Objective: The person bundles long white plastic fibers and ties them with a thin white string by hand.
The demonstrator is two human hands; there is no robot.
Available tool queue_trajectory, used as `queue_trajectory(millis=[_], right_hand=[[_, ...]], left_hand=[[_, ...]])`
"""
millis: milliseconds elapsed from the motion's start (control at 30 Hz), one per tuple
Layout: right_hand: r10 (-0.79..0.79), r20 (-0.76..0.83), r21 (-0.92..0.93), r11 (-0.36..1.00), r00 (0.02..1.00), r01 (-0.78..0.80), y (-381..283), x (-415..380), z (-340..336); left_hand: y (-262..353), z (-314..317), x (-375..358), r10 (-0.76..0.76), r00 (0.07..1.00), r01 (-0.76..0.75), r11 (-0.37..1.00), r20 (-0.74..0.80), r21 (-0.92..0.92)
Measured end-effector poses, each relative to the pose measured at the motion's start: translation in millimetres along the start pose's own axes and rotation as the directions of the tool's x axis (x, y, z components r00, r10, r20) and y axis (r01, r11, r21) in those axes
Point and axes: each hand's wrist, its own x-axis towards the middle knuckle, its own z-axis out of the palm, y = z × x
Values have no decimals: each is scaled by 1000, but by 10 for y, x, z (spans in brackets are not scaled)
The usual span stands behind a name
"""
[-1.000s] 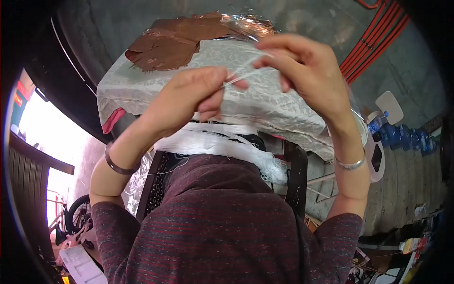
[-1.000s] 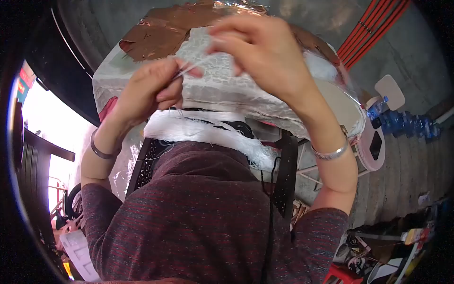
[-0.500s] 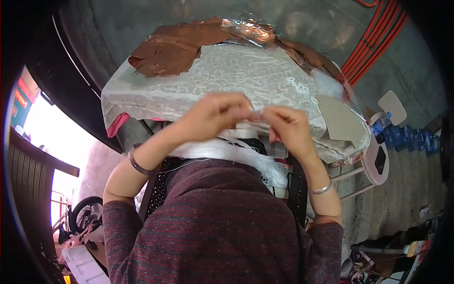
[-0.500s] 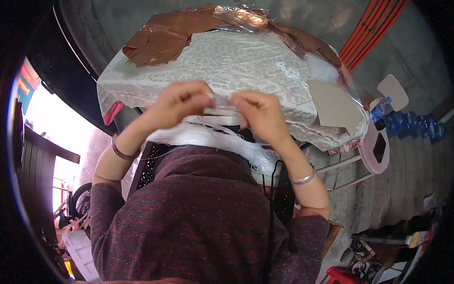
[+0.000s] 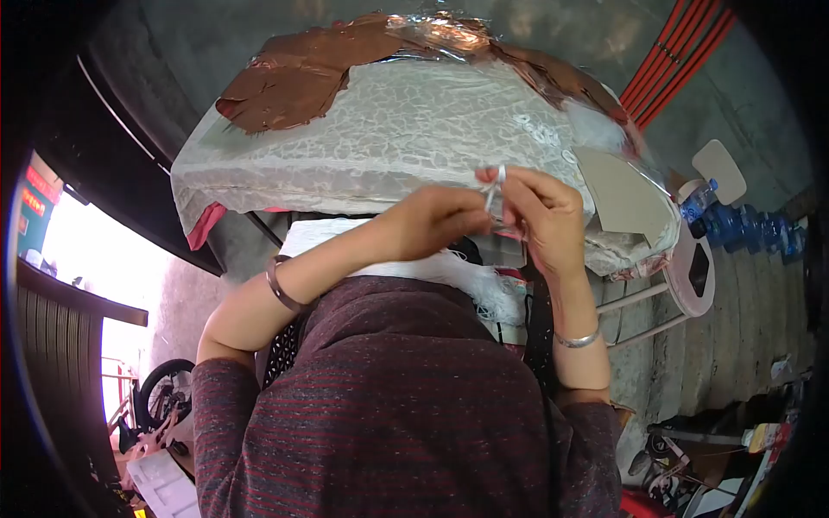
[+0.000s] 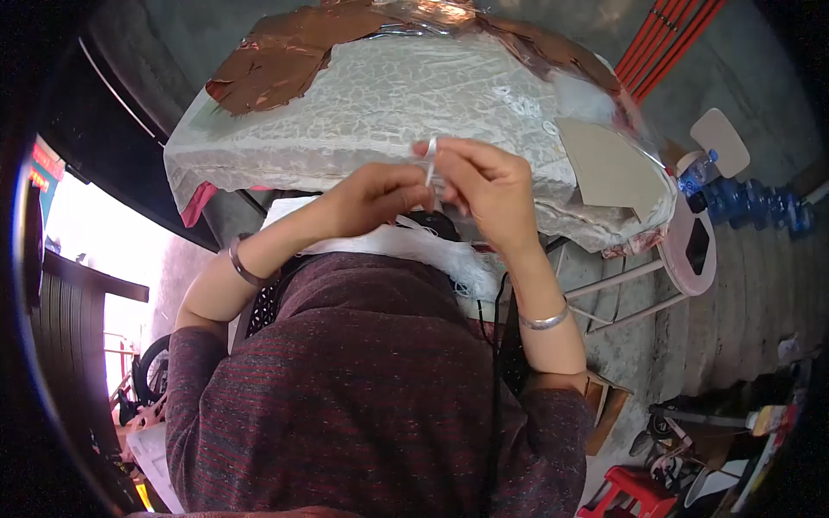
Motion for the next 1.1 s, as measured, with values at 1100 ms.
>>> queue_trajectory(millis=[1100], right_hand=[[150, 48, 318, 935, 987, -158, 341, -343, -271]], left_hand=[[-113, 127, 288, -71, 987, 82, 994, -147, 70]])
